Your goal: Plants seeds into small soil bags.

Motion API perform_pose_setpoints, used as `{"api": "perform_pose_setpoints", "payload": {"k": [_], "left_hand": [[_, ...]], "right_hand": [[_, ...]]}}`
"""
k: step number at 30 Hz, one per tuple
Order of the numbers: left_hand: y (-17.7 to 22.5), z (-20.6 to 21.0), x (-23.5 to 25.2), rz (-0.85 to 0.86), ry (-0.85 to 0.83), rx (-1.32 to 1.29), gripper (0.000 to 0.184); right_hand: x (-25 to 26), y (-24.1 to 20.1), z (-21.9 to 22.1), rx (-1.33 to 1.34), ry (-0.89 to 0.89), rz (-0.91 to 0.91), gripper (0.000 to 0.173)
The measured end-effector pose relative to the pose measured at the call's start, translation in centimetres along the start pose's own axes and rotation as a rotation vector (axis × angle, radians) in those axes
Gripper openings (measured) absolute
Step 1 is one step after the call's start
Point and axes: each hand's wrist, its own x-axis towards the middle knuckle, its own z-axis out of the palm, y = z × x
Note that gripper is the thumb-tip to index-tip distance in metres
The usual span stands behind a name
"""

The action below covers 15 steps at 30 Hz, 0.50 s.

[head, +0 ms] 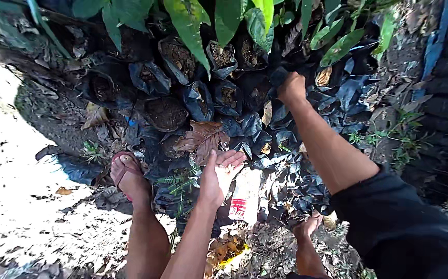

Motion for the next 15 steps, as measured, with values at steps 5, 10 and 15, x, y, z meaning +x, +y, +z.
{"api": "perform_pose_setpoints", "payload": {"k": [5,10,15], "left_hand": [[-0.8,-0.8,0.2,-0.027,-0.039,-0.080,0.081],[-1.2,-1.2,0.6,0.023,-0.048,0.027,0.081],[-1.3,-1.2,0.9,0.027,-0.028,0.120,0.083]], "right_hand": [[-13.2,-1.2,-0.2,0.345,-0.067,-0.314,0.026],[-23.0,-2.3,4.9,0.470,-0.335,-0.445,0.010],[-24.1,-2.7,7.8,0.436,-0.262,-0.517,0.014]]}}
